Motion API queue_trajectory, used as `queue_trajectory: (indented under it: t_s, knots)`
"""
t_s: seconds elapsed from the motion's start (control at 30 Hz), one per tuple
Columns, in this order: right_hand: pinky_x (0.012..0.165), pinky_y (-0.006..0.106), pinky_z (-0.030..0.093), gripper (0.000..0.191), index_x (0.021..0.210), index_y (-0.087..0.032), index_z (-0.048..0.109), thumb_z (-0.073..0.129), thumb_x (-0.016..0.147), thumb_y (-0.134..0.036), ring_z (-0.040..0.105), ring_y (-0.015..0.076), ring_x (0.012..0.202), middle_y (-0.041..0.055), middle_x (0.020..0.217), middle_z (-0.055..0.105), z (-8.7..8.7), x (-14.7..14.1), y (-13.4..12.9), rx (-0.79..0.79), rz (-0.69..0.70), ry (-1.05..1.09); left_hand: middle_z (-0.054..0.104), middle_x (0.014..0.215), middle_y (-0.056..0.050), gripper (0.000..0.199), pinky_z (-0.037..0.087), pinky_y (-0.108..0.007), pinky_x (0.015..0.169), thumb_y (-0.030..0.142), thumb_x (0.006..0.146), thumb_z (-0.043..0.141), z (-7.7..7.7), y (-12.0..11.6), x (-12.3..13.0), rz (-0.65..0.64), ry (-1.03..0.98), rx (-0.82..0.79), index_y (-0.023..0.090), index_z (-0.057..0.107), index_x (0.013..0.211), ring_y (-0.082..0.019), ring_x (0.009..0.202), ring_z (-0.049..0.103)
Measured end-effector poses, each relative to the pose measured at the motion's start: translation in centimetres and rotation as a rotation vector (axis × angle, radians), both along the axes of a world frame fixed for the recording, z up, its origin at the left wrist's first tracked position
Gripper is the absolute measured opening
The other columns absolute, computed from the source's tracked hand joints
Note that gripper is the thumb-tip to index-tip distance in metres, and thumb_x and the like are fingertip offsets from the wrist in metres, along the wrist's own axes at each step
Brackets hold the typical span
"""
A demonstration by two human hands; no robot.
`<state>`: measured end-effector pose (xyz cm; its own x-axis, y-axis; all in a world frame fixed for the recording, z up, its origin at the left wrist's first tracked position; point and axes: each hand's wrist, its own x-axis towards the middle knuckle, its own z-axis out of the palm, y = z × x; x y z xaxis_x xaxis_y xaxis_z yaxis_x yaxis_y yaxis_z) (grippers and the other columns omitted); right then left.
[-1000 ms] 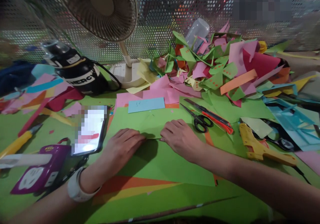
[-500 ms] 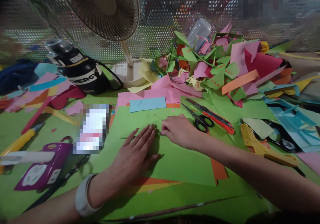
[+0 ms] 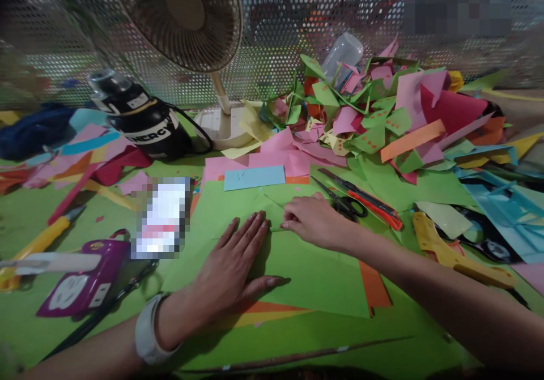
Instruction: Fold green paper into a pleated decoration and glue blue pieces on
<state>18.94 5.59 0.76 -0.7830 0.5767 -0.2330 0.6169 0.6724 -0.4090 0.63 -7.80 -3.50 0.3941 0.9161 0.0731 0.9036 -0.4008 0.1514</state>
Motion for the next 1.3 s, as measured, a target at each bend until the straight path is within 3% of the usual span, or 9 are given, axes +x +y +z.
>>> queue_trajectory:
  t_s: [0.27,0.33,0.4,0.53,0.63,0.77,0.93,1.1,1.3]
  knots:
    - [0.069,0.031,0.043,0.018,0.077,-0.017,0.066,0.056,0.09,-0.025,0.062,0.0191,0.075,0.0052,0.079,0.068,0.5,3.7,0.9,-0.032,-0.128,-0.027,0.035,0.154,-0.022,0.09,0.022,-0.052,0.115,0.073,0.092,0.024,-0.6,-0.1,-0.1,-0.021,0.021,0.095,0.002,0.032,0.147,-0.033,0.144,0.029]
    - [0.07,0.033,0.046,0.019,0.08,-0.016,0.066,0.054,0.091,-0.025,0.064,0.0204,0.077,0.0065,0.082,0.069,1.0,4.1,0.0,0.035,-0.217,-0.027,0.037,0.153,-0.022,0.087,0.022,-0.051,0.115,0.071,0.094,0.026,-0.7,-0.2,-0.1,-0.026,-0.001,0.134,0.003,0.03,0.148,-0.032,0.144,0.03]
    - [0.078,0.039,0.048,0.023,0.09,-0.015,0.068,0.047,0.095,-0.023,0.065,0.0238,0.085,0.0097,0.092,0.071,1.2,3.8,-1.6,0.2,-0.264,0.005,0.039,0.152,-0.022,0.086,0.022,-0.051,0.115,0.07,0.094,0.028,-0.8,-0.2,-0.1,-0.031,-0.02,0.162,0.004,0.027,0.149,-0.032,0.144,0.03]
    - [0.099,0.045,0.046,0.042,0.13,-0.006,0.056,0.037,0.101,-0.03,0.057,0.0288,0.119,0.0187,0.132,0.061,-0.2,2.1,-5.3,0.435,-0.009,0.109,0.04,0.15,-0.024,0.086,0.024,-0.052,0.114,0.069,0.094,0.03,-0.6,-0.2,-0.1,-0.043,-0.012,0.165,0.002,0.03,0.147,-0.034,0.142,0.033]
    - [0.107,0.046,0.041,0.063,0.14,-0.003,0.046,0.033,0.101,-0.05,0.044,0.0291,0.135,0.0204,0.147,0.047,-2.0,1.4,-6.5,0.46,0.079,0.054,0.041,0.15,-0.023,0.086,0.024,-0.052,0.114,0.07,0.094,0.028,-0.3,-0.2,-0.1,-0.041,0.021,0.139,0.002,0.033,0.146,-0.034,0.141,0.035]
    - [0.112,0.049,0.036,0.074,0.144,-0.003,0.043,0.027,0.098,-0.06,0.039,0.0293,0.14,0.0204,0.15,0.043,-3.6,1.8,-6.3,0.44,0.098,0.036,0.041,0.151,-0.021,0.086,0.024,-0.05,0.114,0.071,0.093,0.027,-0.2,-0.1,0.0,-0.028,0.035,0.125,0.005,0.033,0.147,-0.031,0.142,0.035]
    - [0.115,0.056,0.028,0.073,0.149,-0.008,0.036,0.028,0.098,-0.061,0.034,0.0303,0.142,0.0187,0.152,0.04,-4.0,2.3,-6.3,0.462,0.089,0.076,0.039,0.152,-0.022,0.088,0.022,-0.051,0.114,0.072,0.092,0.029,-0.6,-0.1,0.1,-0.02,0.014,0.138,0.004,0.03,0.148,-0.033,0.142,0.033]
    - [0.114,0.047,0.035,0.075,0.144,-0.001,0.042,0.028,0.098,-0.06,0.036,0.0295,0.142,0.0215,0.15,0.042,-3.9,2.3,-6.3,0.51,0.131,0.086,0.038,0.152,-0.021,0.088,0.023,-0.052,0.114,0.072,0.093,0.027,-0.4,-0.2,0.2,-0.013,0.035,0.119,0.003,0.032,0.147,-0.033,0.142,0.033]
    - [0.108,0.049,0.042,0.074,0.139,0.004,0.047,0.029,0.099,-0.056,0.044,0.0345,0.135,0.0244,0.146,0.046,-3.9,2.4,-6.0,0.6,0.167,0.094,0.032,0.154,-0.024,0.093,0.026,-0.055,0.112,0.074,0.092,0.022,-0.1,-0.2,0.6,0.035,0.083,0.045,-0.002,0.035,0.144,-0.037,0.143,0.03]
